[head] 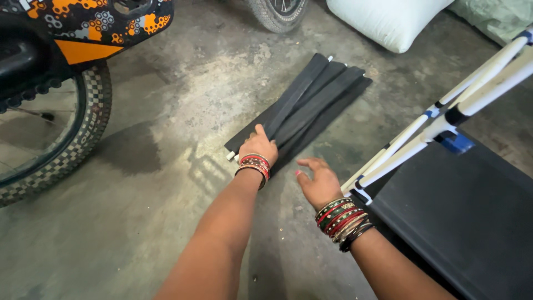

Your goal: The person assembles a small folding table by attaching black fabric panels to a white tubular frame. They insert rods into the fabric sleeves and secure the panels to the frame, repeating the process for multiple sections.

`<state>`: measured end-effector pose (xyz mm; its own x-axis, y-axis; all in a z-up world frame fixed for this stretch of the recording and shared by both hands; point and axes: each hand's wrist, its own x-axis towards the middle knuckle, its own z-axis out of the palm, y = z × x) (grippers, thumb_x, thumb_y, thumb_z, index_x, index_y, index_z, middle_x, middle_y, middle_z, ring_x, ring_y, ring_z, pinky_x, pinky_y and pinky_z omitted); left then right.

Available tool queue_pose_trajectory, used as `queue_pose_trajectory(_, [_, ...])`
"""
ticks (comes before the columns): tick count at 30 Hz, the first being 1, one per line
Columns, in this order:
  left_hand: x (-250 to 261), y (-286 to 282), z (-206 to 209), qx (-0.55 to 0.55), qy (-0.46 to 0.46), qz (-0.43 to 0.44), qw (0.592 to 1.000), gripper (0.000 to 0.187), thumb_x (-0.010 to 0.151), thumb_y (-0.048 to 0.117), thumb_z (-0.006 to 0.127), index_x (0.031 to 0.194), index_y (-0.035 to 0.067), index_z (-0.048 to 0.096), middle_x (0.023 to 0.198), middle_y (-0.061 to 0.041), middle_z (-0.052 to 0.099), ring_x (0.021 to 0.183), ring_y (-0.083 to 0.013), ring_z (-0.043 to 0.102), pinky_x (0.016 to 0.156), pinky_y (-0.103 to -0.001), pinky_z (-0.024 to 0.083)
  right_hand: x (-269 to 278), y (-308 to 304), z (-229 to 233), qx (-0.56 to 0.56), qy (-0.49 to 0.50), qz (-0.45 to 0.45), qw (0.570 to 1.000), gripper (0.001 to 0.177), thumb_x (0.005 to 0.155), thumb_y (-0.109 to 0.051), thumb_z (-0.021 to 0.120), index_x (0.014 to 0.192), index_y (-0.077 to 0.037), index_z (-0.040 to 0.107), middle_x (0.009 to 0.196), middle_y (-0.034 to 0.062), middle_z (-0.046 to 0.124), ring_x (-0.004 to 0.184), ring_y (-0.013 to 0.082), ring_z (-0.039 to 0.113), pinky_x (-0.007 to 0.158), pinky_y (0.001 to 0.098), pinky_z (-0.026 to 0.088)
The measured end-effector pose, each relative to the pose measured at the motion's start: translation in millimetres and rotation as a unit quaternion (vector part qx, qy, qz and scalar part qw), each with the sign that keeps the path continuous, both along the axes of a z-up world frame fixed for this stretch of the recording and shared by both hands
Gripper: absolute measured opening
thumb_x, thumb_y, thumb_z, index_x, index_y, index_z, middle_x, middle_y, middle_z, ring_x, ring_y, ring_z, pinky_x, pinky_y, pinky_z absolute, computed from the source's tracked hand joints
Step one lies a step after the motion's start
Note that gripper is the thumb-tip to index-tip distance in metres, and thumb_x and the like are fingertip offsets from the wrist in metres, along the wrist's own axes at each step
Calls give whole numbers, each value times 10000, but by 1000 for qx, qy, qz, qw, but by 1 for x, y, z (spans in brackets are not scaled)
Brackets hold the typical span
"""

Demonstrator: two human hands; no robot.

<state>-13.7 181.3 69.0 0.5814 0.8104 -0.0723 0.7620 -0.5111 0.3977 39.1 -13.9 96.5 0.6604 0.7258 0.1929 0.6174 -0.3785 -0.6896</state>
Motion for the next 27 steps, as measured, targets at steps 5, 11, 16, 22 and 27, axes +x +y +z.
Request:
queue_pose_trajectory(5, [-12, -7, 9, -42, 73, -62, 995, 863, 813, 605, 761, 1372, 53, 405, 1309, -212, 607, 1183, -341, 650, 979, -421, 538, -7, -8, 17, 11, -32, 20, 999, 338, 858, -179, 716, 1184, -95, 738, 1297, 210, 661, 1273, 380, 585, 1045, 427, 473])
queue_pose_trajectory(11, [-13, -4, 18, 87, 41, -17, 995, 362, 872, 323, 706, 1139, 80, 681, 1173, -151, 720, 1165, -324, 675, 928, -418, 579, -21, -26, 49, -3, 35, 7, 999, 347, 857, -193, 692, 1193, -110, 714, 1284, 164, 662, 1118, 283, 694, 859, 378, 597])
queue_pose_trajectory(16, [-28, 8, 81, 52, -15, 9, 999, 385, 892, 333, 685, 1169, 67, 667, 1136, -192, 729, 1092, -348, 700, 946, -432, 556, -35, -48, 86, 12, -4, 13, 1000, 344, 867, -188, 688, 1201, -110, 712, 1296, 162, 652, 1118, 289, 695, 879, 371, 595])
queue_pose_trajectory(22, [-65, 11, 240, 116, -77, 1, 990, 408, 874, 341, 686, 1189, 82, 669, 1160, -182, 725, 1107, -348, 693, 953, -434, 552, -62, -75, 180, 37, -75, 28, 996, 358, 887, -214, 685, 1232, -117, 695, 1288, 150, 652, 1129, 279, 689, 900, 368, 588])
queue_pose_trajectory(27, [-140, -9, 360, 157, -98, -28, 982, 456, 866, 389, 706, 1195, 75, 684, 1197, -189, 713, 1125, -357, 685, 971, -451, 542, -93, -112, 279, 64, -124, 5, 990, 363, 901, -234, 678, 1249, -135, 701, 1226, 155, 691, 1110, 268, 712, 926, 374, 568])
